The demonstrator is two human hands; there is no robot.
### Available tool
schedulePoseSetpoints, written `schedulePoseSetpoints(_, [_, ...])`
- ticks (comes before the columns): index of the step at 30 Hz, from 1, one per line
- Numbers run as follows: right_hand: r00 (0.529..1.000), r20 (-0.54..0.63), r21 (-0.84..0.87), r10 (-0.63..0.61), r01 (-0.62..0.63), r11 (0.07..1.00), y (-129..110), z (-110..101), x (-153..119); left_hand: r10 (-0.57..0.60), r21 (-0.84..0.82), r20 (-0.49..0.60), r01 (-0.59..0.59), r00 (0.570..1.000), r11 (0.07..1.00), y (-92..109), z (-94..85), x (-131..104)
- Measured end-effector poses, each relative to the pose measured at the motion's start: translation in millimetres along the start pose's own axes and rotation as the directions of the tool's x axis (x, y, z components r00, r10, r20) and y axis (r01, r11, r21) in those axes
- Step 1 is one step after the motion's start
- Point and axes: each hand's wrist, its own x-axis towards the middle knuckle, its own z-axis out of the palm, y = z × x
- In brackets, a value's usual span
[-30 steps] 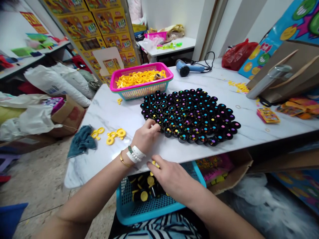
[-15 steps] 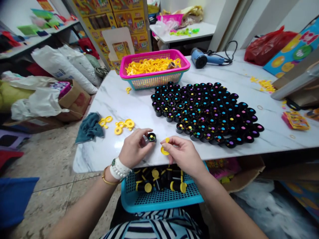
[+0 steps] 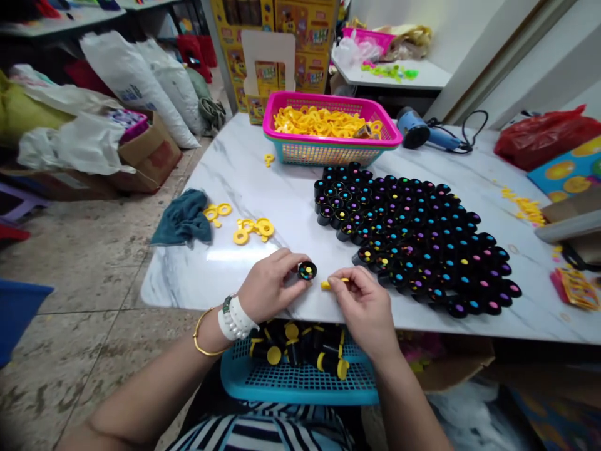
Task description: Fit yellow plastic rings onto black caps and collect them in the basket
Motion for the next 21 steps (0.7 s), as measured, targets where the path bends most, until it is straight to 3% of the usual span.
schedulePoseSetpoints(4, [0.992, -0.06, -0.128, -0.109, 0.101, 0.987, -2, 1, 0, -0.01, 0.015, 0.005, 0.01, 1.0, 1.0, 0, 2.0, 0])
schedulePoseSetpoints(10, [0.985, 0.146, -0.041, -0.09, 0.097, 0.994, -7, 1, -4, 0.014, 0.017, -0.003, -0.014, 1.0, 1.0, -3, 3.5, -1])
schedulePoseSetpoints(16, [0.989, 0.147, 0.073, 0.017, -0.028, 0.997, -3, -6, -4, 0.004, -0.004, -0.005, -0.004, 1.0, 1.0, -2, 1.8, -1])
schedulePoseSetpoints(21, [0.975, 0.216, 0.111, 0.056, -0.081, 0.991, -26, -10, 4, 0.008, 0.011, 0.017, -0.008, 1.0, 1.0, -3, 1.5, 0])
